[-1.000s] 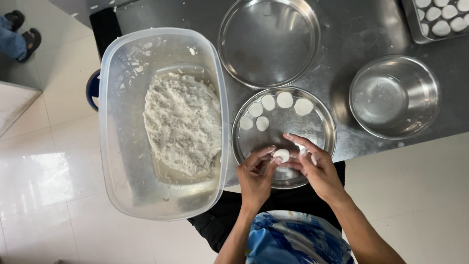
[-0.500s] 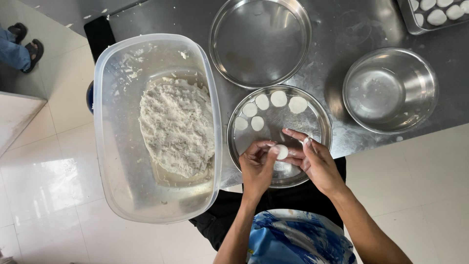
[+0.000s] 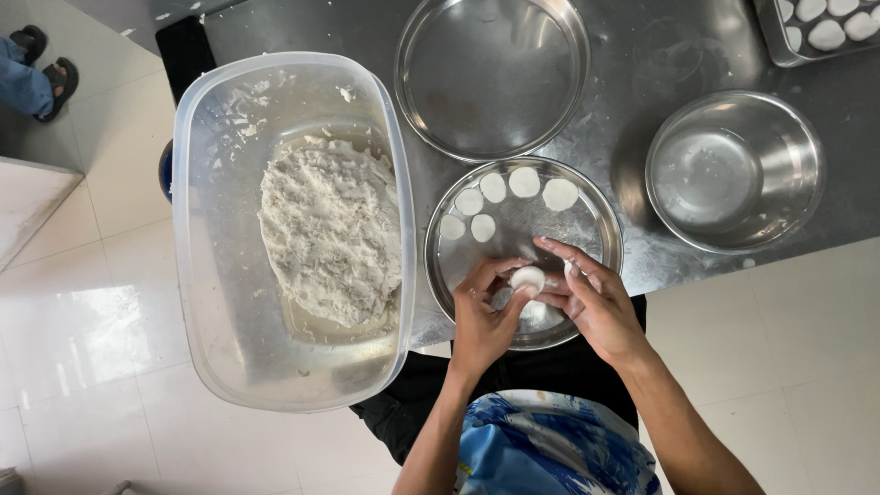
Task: The person takes small portions of white dough from a plastic container and rolls them between their palms to form balls, placing the finished balls onto a metal tray.
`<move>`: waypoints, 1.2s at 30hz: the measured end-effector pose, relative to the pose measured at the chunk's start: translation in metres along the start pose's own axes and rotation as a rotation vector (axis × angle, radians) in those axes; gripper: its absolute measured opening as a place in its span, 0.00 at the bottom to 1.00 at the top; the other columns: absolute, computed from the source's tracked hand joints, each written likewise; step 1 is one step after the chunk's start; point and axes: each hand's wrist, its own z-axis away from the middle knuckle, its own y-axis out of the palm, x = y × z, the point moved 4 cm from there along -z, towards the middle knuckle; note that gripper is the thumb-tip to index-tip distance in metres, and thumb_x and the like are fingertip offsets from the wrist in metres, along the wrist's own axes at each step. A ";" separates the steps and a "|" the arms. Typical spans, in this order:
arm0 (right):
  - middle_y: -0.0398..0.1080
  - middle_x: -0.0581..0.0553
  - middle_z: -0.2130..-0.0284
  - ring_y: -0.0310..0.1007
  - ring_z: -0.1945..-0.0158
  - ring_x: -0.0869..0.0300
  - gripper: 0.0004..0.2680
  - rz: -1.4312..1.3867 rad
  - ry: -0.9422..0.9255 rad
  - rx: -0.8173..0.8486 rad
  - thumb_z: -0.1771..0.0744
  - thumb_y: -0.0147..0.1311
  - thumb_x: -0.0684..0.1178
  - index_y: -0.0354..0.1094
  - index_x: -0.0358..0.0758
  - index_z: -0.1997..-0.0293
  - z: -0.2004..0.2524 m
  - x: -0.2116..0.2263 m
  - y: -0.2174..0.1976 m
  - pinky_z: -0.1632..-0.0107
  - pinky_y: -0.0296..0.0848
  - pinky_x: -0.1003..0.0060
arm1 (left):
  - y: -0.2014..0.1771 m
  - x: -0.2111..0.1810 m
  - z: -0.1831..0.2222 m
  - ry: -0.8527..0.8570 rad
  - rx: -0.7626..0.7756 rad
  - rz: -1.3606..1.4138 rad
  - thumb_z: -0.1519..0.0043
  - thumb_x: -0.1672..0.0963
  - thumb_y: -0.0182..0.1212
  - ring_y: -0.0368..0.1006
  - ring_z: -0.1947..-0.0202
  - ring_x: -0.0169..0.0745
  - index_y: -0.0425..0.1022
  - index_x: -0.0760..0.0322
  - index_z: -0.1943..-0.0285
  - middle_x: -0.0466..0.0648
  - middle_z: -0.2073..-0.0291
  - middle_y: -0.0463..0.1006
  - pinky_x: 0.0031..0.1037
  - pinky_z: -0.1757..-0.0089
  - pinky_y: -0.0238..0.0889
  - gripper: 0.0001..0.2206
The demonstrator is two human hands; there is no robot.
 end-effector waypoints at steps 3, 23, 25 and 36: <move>0.72 0.36 0.44 0.79 0.47 0.55 0.21 0.056 0.002 -0.045 0.32 0.54 0.45 0.56 0.29 0.30 -0.003 0.003 -0.002 0.43 0.79 0.58 | -0.001 -0.003 -0.003 -0.072 0.031 0.040 0.32 0.60 0.60 0.79 0.52 0.38 0.76 0.69 0.40 0.52 0.52 0.82 0.26 0.53 0.74 0.12; 0.76 0.39 0.47 0.81 0.52 0.61 0.30 0.765 -0.229 -0.077 0.38 0.65 0.37 0.55 0.41 0.27 -0.003 0.017 0.014 0.45 0.79 0.62 | 0.003 0.048 0.000 -0.252 -0.026 0.320 0.37 0.63 0.66 0.80 0.53 0.37 0.76 0.74 0.42 0.56 0.53 0.84 0.25 0.52 0.75 0.14; 0.75 0.39 0.45 0.81 0.51 0.61 0.29 0.769 -0.150 -0.100 0.37 0.64 0.38 0.55 0.41 0.28 -0.005 0.019 0.009 0.48 0.80 0.63 | 0.005 0.042 -0.001 -0.225 -0.021 0.284 0.35 0.63 0.65 0.81 0.53 0.36 0.77 0.74 0.42 0.56 0.52 0.85 0.25 0.51 0.75 0.13; 0.77 0.36 0.47 0.81 0.47 0.56 0.17 0.688 -0.293 -0.105 0.30 0.49 0.36 0.60 0.33 0.30 -0.010 0.062 0.058 0.45 0.80 0.66 | -0.025 -0.053 0.041 0.072 -0.392 -0.136 0.42 0.65 0.70 0.83 0.58 0.40 0.79 0.71 0.52 0.54 0.57 0.84 0.26 0.56 0.77 0.10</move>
